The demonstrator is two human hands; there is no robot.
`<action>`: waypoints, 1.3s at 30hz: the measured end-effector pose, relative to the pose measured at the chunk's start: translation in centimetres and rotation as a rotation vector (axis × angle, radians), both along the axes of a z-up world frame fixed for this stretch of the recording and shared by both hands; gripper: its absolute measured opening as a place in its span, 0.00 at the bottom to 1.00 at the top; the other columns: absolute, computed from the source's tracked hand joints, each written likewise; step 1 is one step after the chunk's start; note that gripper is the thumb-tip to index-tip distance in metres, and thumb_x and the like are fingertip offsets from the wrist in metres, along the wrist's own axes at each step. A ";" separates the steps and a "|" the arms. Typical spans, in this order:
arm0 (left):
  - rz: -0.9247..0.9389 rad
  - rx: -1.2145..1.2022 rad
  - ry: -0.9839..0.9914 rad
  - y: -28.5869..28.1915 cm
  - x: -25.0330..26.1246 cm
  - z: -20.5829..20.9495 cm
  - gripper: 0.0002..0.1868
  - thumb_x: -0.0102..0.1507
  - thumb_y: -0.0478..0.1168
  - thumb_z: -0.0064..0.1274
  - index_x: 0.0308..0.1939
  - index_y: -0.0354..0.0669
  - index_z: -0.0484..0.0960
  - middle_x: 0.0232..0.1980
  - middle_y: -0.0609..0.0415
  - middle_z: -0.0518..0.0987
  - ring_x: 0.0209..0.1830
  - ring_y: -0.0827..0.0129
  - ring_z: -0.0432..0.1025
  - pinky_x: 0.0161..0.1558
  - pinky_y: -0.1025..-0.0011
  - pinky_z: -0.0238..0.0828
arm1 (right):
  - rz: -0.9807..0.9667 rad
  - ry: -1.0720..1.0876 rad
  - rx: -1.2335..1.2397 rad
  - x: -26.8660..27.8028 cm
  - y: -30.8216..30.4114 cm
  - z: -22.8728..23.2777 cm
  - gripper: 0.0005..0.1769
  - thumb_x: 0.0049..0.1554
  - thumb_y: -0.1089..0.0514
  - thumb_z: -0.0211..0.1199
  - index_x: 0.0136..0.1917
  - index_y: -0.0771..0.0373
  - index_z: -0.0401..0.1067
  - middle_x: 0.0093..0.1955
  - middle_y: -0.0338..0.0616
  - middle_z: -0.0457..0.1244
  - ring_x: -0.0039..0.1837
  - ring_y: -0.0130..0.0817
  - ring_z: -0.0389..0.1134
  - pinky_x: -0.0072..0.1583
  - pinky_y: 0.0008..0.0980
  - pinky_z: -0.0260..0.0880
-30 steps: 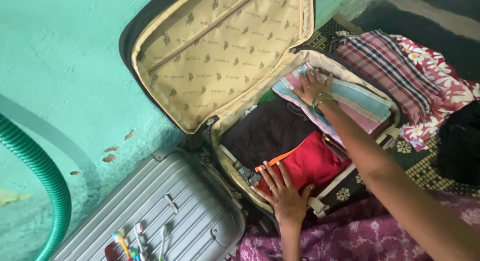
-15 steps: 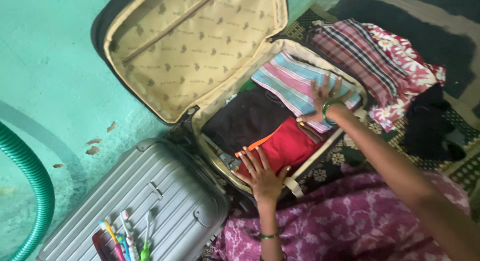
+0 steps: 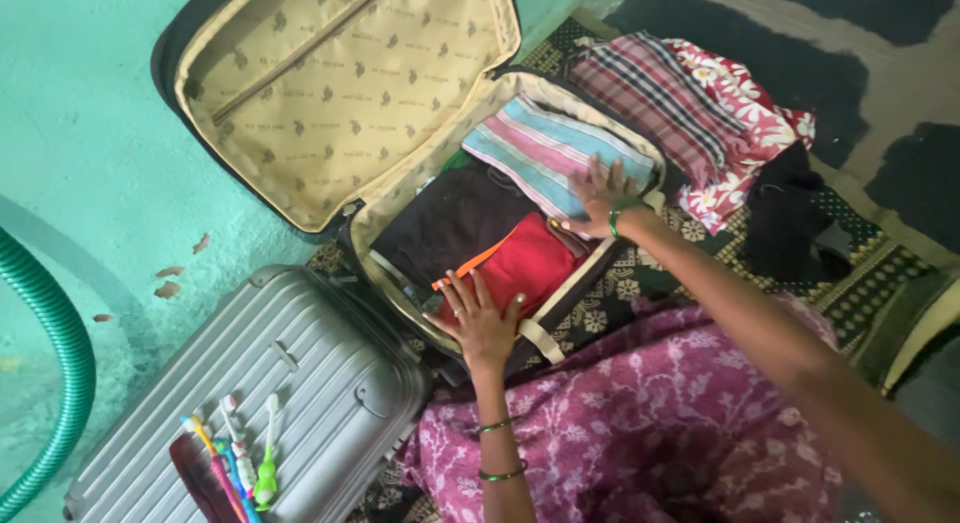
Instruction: The person folds and places various clothing items and toiletries into an open suitcase. They handle shirts, pants, and a towel, arranging them neatly inside, then add toothbrushes and a comb to the top layer.
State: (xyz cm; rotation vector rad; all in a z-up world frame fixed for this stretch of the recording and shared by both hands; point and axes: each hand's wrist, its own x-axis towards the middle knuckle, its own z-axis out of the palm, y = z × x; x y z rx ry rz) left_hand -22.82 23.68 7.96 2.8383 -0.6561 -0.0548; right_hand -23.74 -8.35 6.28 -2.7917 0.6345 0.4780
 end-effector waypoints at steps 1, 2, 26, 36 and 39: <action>0.010 -0.015 -0.027 0.1 0.0 -0.1 0.50 0.62 0.72 0.44 0.78 0.46 0.54 0.83 0.40 0.42 0.84 0.49 0.35 0.69 0.25 0.16 | 0.049 -0.060 -0.006 -0.9 -0.1 -0.6 0.62 0.53 0.19 0.52 0.84 0.54 0.32 0.85 0.64 0.24 0.81 0.75 0.25 0.76 0.71 0.31; 0.020 -0.030 -0.053 0.2 0.0 -0.2 0.47 0.64 0.70 0.44 0.78 0.46 0.57 0.83 0.40 0.44 0.84 0.50 0.37 0.70 0.25 0.16 | 0.038 -0.037 -0.060 -1.7 0.1 -1.2 0.60 0.55 0.20 0.53 0.83 0.58 0.36 0.84 0.66 0.31 0.82 0.71 0.31 0.77 0.69 0.33; -0.351 -0.376 0.121 -17.7 -2.3 0.7 0.34 0.71 0.60 0.39 0.73 0.39 0.66 0.80 0.38 0.57 0.82 0.47 0.48 0.75 0.33 0.31 | -0.739 -1.010 0.979 -9.3 -13.6 7.1 0.12 0.59 0.67 0.61 0.57 0.61 0.76 0.57 0.49 0.70 0.56 0.33 0.75 0.53 0.27 0.78; -0.330 -0.297 -0.028 -17.7 -3.1 1.7 0.34 0.69 0.61 0.41 0.63 0.35 0.77 0.71 0.43 0.72 0.75 0.49 0.61 0.74 0.36 0.42 | -0.403 -0.685 0.116 -7.3 -18.0 -6.3 0.16 0.57 0.51 0.69 0.57 0.57 0.81 0.49 0.56 0.72 0.49 0.49 0.74 0.54 0.45 0.72; -0.330 -0.327 -0.003 -17.4 -3.3 2.9 0.26 0.72 0.57 0.41 0.57 0.40 0.81 0.67 0.44 0.77 0.74 0.50 0.65 0.77 0.41 0.48 | -0.317 -0.613 -0.058 -6.2 -18.0 -7.4 0.17 0.53 0.54 0.67 0.56 0.56 0.81 0.49 0.57 0.71 0.51 0.56 0.72 0.54 0.48 0.71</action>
